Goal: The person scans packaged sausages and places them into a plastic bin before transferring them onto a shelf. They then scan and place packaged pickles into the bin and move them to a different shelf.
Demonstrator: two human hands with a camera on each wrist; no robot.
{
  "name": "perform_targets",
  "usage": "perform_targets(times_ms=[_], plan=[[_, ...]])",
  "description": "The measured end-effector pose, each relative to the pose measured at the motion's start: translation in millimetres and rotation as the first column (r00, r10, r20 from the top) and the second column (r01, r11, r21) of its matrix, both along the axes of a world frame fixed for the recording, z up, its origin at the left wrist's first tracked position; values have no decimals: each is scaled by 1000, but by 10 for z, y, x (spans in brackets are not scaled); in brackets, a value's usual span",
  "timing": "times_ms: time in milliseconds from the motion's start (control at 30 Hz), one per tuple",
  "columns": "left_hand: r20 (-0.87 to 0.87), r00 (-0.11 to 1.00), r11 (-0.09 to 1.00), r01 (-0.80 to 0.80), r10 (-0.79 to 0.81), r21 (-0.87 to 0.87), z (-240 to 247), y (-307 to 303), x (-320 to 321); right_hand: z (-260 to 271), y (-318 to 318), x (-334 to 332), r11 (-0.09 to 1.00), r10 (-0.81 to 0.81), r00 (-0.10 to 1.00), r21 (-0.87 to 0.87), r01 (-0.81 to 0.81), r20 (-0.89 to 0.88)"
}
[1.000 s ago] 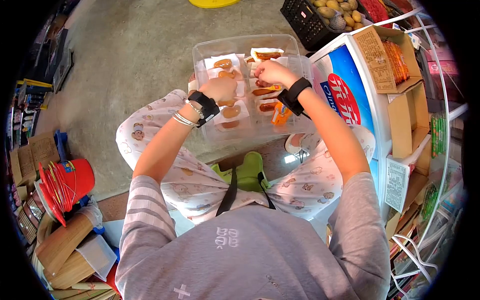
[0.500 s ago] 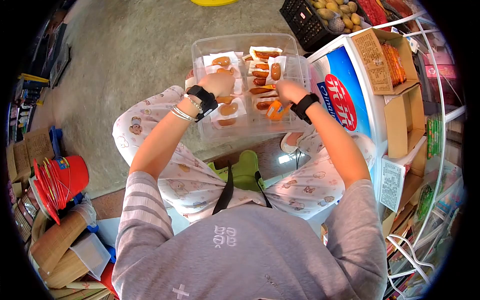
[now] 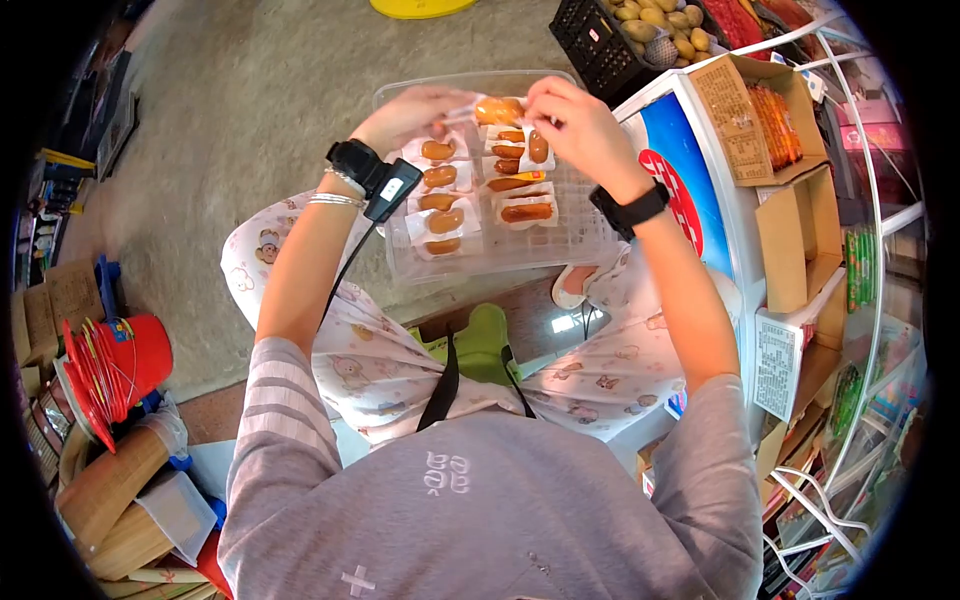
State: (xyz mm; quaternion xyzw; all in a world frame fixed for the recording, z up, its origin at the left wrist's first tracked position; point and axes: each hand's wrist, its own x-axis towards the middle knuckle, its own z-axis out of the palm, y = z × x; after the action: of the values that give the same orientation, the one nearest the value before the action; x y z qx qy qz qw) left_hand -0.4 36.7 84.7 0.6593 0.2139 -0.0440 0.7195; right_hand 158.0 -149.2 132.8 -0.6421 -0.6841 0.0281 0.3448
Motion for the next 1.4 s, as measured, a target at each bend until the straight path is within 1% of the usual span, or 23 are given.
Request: perform_targets(times_ms=[67, 100, 133, 167, 200, 233, 333, 400, 567, 633, 700, 733, 767, 800, 867, 900, 967, 1000, 1067, 1167, 1300, 1367, 1400], plan=[[27, 989, 964, -144, 142, 223, 62, 132, 28, -74, 102, 43, 997, -15, 1000, 82, 15, -8], [-24, 968, 874, -213, 248, 436, 102, 168, 30, -112, 149, 42, 993, -61, 993, 93, 70, -99], [-21, 971, 875, -205, 239, 438, 114, 186, 16, -135, 184, 58, 987, -104, 976, 101, 125, -189], [-4, 964, 720, -197, 267, 666, 130, 197, -11, -146, 205, 90, 988, -152, 965, -20, 151, -214], [23, 956, 508, -176, 293, 843, 119, 221, -34, -175, 232, 115, 988, -156, 964, -14, 157, -214], [44, 951, 348, -154, 305, 925, 15, 225, -41, -216, 263, 137, 979, -198, 960, -90, 183, -196], [4, 942, 235, -88, 337, 968, -232, 203, -77, -410, 361, 199, 956, -265, 959, -162, 246, -104], [-7, 938, 233, -79, 347, 969, -295, 191, -106, -513, 413, 234, 951, -278, 957, -162, 263, -81], [-35, 920, 303, -93, 391, 948, -347, 222, -116, -532, 435, 391, 854, -357, 934, -402, 330, 10], [1, 925, 280, -115, 379, 953, -399, 211, -85, -570, 460, 470, 691, -348, 926, -627, 360, 147], [39, 928, 254, -141, 371, 957, -478, 229, -72, -673, 379, 448, 771, -378, 924, -534, 347, 55], [-4, 951, 178, -54, 309, 983, -535, 257, -64, -733, 346, 420, 836, -395, 918, -431, 341, -41], [-53, 967, 95, 30, 250, 995, -590, 293, -61, -789, 338, 400, 847, -357, 934, -415, 332, 19], [-50, 966, 93, 27, 253, 995, -584, 301, -55, -879, 347, 395, 848, -354, 935, -413, 331, 22], [-133, 972, -167, 166, 193, 972, -564, 291, -46, -1038, 366, 378, 831, -344, 923, -402, 385, 172], [-135, 971, -166, 169, 195, 972, -529, 272, -39, -1067, 343, 355, 821, -338, 922, -419, 387, 190], [-162, 939, 85, 142, 303, 986, -449, 242, -29, -1163, 307, 341, 848, -330, 925, -372, 378, 188], [-163, 938, 85, 143, 305, 986, -454, 251, -38, -1176, 296, 329, 871, -325, 927, -322, 371, 188], [-164, 948, 218, 105, 272, 970, -458, 270, -46, -1190, 284, 324, 836, -334, 917, -381, 395, 218], [-140, 968, 151, 110, 210, 982, -533, 282, -55, -1250, 324, 348, 797, -343, 906, -434, 420, 248], [-141, 964, 188, 99, 225, 977, -436, 221, -46, -1174, 369, 340, 789, -347, 901, -438, 430, 260], [-102, 984, -25, 107, 146, 994, -528, 270, -66, -938, 362, 234, 777, -340, 900, -457, 433, 273], [-101, 984, -24, 106, 148, 994, -525, 267, -44, -798, 352, 161, 765, -331, 899, -475, 434, 288]])
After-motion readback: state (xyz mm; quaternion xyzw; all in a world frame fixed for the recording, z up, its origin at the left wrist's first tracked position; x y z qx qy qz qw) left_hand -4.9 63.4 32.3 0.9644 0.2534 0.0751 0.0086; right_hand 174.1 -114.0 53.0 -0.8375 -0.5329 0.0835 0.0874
